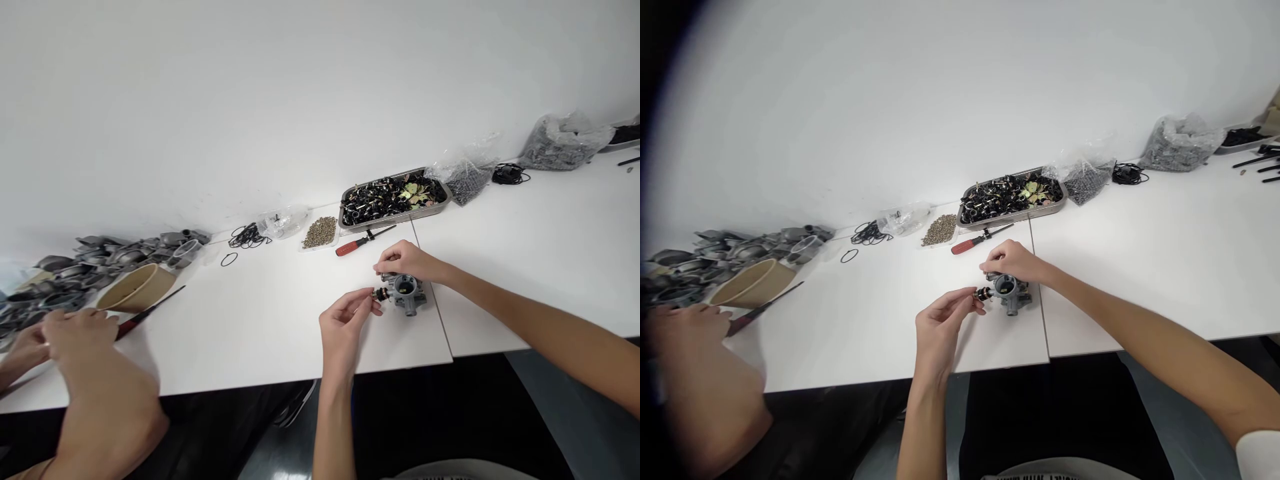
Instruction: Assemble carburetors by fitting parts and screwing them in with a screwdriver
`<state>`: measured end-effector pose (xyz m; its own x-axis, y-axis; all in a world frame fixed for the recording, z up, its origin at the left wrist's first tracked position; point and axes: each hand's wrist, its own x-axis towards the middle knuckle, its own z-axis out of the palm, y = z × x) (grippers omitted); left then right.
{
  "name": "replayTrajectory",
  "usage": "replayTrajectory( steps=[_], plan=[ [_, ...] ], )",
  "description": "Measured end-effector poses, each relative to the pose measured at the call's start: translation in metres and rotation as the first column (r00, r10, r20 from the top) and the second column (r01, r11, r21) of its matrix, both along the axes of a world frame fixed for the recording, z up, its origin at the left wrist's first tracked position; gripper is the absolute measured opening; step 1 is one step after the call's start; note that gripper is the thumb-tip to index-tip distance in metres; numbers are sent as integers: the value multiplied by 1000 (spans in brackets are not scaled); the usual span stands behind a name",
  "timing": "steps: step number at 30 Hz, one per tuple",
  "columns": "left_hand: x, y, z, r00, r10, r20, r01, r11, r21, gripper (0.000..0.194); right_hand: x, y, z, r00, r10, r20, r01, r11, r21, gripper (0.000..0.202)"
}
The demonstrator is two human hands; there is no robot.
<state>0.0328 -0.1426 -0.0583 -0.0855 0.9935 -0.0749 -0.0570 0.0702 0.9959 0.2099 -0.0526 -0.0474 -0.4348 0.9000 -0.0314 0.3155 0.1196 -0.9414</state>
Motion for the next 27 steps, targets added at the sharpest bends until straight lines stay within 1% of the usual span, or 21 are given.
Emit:
replayTrajectory(
  steps=[5, 9, 12, 15, 18, 21, 25, 27],
  plan=[
    [6, 4, -2, 996, 63, 64, -60, 997, -51, 30, 0, 0, 0, 1000, -5, -1, 5, 1000, -5, 32],
    [7, 3, -1, 993, 84, 81, -77, 994, -76, 32, 0, 1, -2, 1000, 5, 1, -5, 1000, 4, 33],
    [8, 1, -1, 995, 81, 59, -78, 995, -57, 26, 0, 3, -5, 1000, 4, 5, -4, 1000, 12, 35],
    [12, 0, -2, 996, 61, 69, -60, 998, -17, 22, 0, 4, -6, 1000, 0, 3, 0, 1000, 11, 35],
    [18, 0, -3, 995, 47, 82, -50, 998, 36, 18, 0, 3, -6, 1000, 1, -5, -1, 1000, 9, 35],
    [21, -1, -2, 996, 50, 75, -55, 997, 60, 15, 0, 3, -4, 1000, 3, -6, -3, 1000, 5, 36],
    [20, -7, 0, 997, 34, 76, -41, 994, 98, 13, 0, 2, -3, 1000, 2, -13, -2, 1000, -9, 36],
    [20, -13, -2, 999, 25, 44, -31, 992, 120, 16, -1, 2, -4, 1000, 3, -27, -4, 1000, -21, 36]
  ],
)
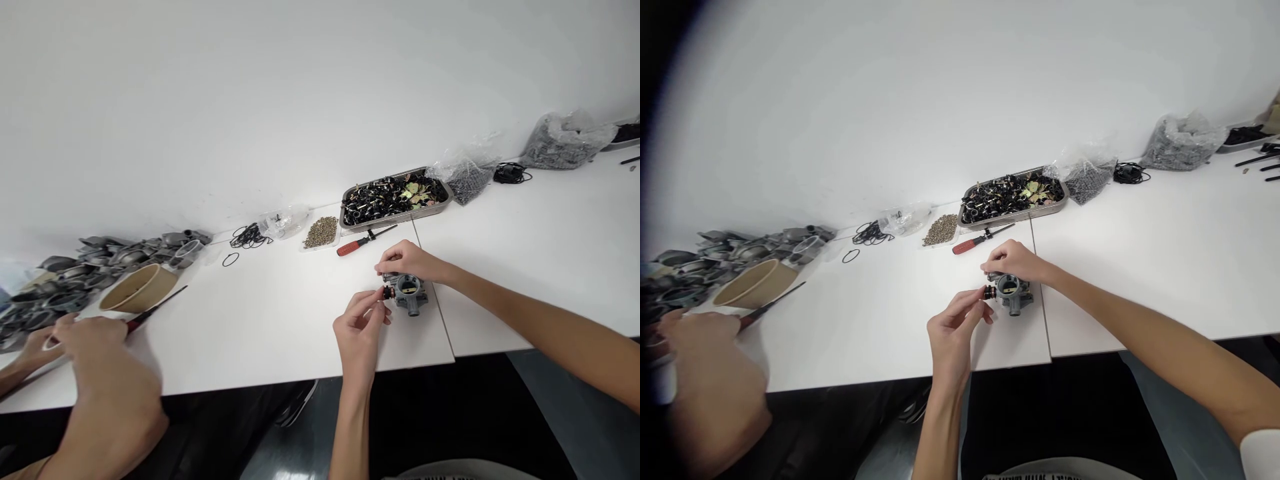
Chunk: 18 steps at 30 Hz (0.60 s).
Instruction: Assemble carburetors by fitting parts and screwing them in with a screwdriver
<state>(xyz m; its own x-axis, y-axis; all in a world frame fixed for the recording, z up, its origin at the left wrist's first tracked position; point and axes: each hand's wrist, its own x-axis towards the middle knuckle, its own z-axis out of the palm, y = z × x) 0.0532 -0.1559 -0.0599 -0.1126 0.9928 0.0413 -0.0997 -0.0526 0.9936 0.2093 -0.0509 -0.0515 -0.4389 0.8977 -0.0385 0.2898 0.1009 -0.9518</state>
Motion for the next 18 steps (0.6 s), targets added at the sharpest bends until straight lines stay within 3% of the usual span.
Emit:
replayTrajectory(
  steps=[4, 8, 10, 14, 18],
  plan=[
    [5, -12, -11, 999, 3, -51, -1, 999, 53, 33, -1, -1, -2, 999, -16, -27, 16, 1000, -11, 35],
    [10, -18, -24, 999, -22, 23, 18, 991, 136, 42, -1, -1, -2, 999, -18, -46, 17, 1000, -12, 31],
    [12, -19, -26, 998, -20, 57, 14, 994, 112, 42, -1, -2, -1, 999, -10, -48, 9, 1000, -16, 31],
    [8, -18, -20, 998, -7, 64, 8, 1000, -2, 42, 0, -2, 2, 999, 9, -33, -9, 1000, -14, 31],
    [-9, -5, -3, 995, -91, -46, 90, 995, -34, 34, 0, -2, 3, 1000, 10, -26, -10, 1000, -8, 31]
  ],
)
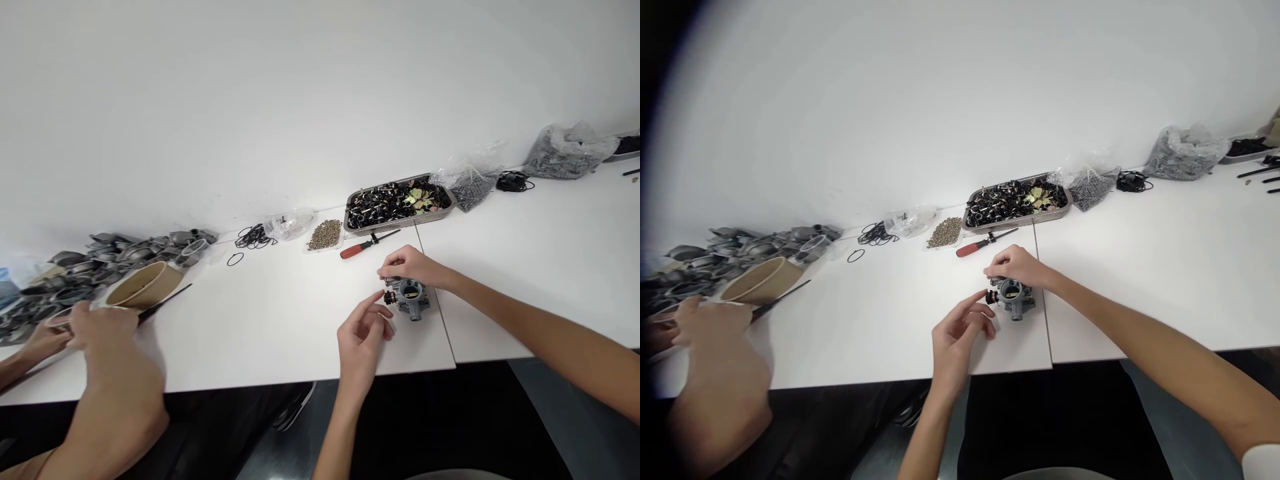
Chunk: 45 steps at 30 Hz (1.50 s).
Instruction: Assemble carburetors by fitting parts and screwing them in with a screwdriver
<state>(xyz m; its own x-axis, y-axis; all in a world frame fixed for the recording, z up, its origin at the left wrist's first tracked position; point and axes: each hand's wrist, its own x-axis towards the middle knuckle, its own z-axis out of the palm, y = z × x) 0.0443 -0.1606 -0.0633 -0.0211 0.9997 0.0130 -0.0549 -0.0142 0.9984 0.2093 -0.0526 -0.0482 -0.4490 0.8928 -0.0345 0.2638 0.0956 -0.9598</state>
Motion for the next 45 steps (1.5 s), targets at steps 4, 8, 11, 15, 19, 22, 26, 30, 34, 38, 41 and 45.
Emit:
replayTrajectory(
  steps=[4, 8, 11, 15, 19, 22, 26, 30, 34, 38, 41, 45],
  plan=[
    [-25, 34, 24, 955, -132, -267, 143, 990, 19, 30, -1, 1, -1, 1000, 4, -3, -4, 1000, -2, 31],
    [-44, 95, 43, 738, -84, -670, 226, 966, 127, 30, -2, 1, -1, 1000, 11, 9, -11, 1000, -16, 30],
    [-49, 147, 44, 536, 5, -844, 263, 949, 173, 28, -1, 1, -1, 1000, 2, 12, -1, 999, -35, 30],
    [-42, 189, 24, 389, -43, -920, 384, 916, 120, 24, -1, 1, 0, 1000, 5, 17, -4, 999, -47, 32],
    [-33, 192, -5, 311, -20, -950, 472, 871, 136, 31, -1, 0, 0, 999, 22, 31, -20, 999, -48, 35],
    [-34, 187, -15, 310, -6, -951, 508, 846, 160, 36, -3, -1, 3, 997, 31, 66, -26, 997, -78, 36],
    [-43, 187, -17, 338, -14, -941, 540, 822, 182, 35, -2, 7, 25, 957, 142, 254, -143, 990, -15, 31],
    [-48, 191, -19, 353, -18, -936, 550, 813, 192, 35, 17, 36, 72, 837, 94, 539, -203, 968, 146, 30],
    [-49, 191, -20, 361, -25, -932, 551, 813, 191, 34, 51, 71, 119, 805, -165, 569, -31, 947, 319, 27],
    [-49, 191, -20, 373, -30, -927, 548, 814, 194, 34, 68, 91, 129, 823, -309, 477, 98, 904, 416, 27],
    [-51, 191, -21, 381, -43, -924, 553, 811, 191, 34, 49, 93, 106, 847, -218, 485, 25, 928, 372, 23],
    [-55, 191, -20, 407, -72, -911, 563, 804, 188, 35, 15, 90, 73, 803, 13, 596, -222, 934, 279, 23]
  ],
)
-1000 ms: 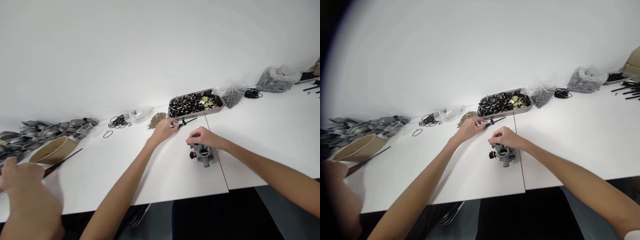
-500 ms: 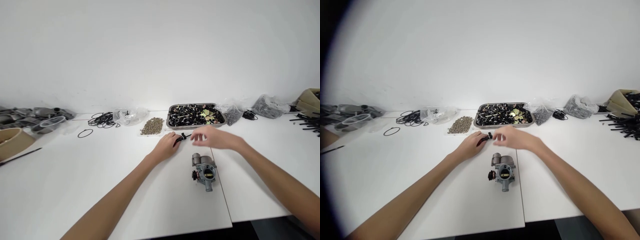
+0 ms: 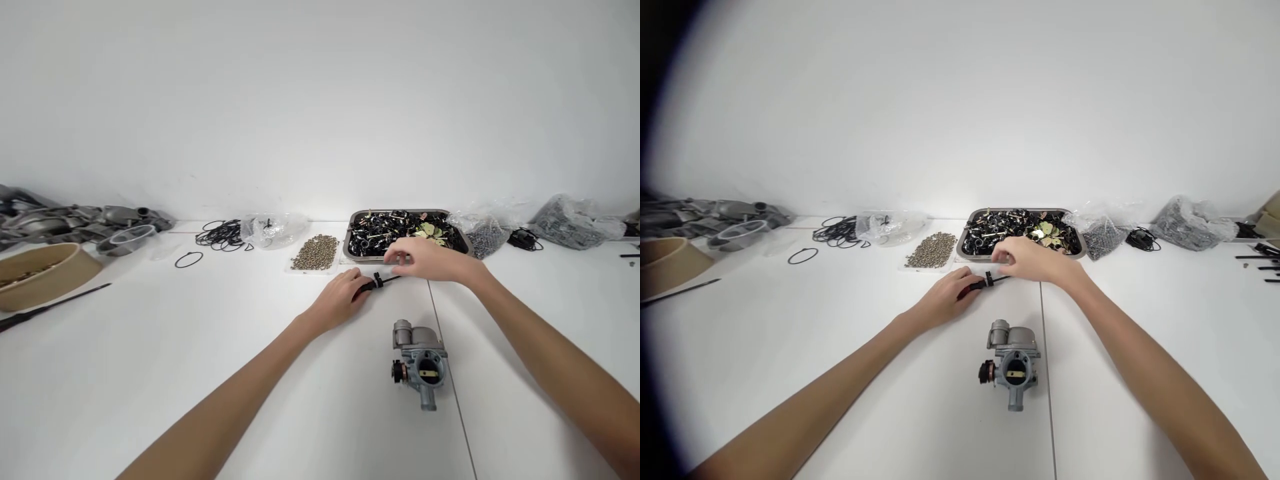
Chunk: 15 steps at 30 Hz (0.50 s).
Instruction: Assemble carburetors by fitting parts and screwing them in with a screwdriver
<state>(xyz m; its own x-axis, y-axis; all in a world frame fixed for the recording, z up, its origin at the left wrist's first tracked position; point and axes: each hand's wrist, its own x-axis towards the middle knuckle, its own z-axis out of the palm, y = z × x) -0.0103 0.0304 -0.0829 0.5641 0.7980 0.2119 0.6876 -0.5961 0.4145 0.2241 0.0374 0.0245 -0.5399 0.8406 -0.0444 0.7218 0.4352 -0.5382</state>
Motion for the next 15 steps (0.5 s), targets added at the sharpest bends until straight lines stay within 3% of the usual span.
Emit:
replayTrajectory(
  steps=[2, 5, 8, 10, 12, 15],
  plan=[
    [-2, 1, 3, 996, 15, 92, -10, 999, -48, 34, -2, 3, -5, 1000, 20, 21, -21, 1000, 14, 23],
    [-6, 3, 11, 917, 114, 381, -22, 971, -238, 31, 18, 15, -5, 993, -111, -37, 115, 988, 101, 19],
    [-12, 6, 25, 724, 313, 615, 29, 877, -480, 36, 48, 31, -12, 949, -309, -57, 314, 933, 175, 20],
    [-19, 8, 34, 563, 440, 699, 49, 827, -560, 41, 61, 42, -25, 928, -372, -24, 370, 909, 194, 19],
    [-29, 12, 43, 420, 505, 754, 56, 815, -577, 43, 68, 50, -41, 920, -393, 8, 382, 900, 210, 17],
    [-47, 20, 52, 306, 515, 801, 34, 835, -550, 44, 71, 60, -62, 911, -411, 32, 392, 888, 240, 15]
  ],
)
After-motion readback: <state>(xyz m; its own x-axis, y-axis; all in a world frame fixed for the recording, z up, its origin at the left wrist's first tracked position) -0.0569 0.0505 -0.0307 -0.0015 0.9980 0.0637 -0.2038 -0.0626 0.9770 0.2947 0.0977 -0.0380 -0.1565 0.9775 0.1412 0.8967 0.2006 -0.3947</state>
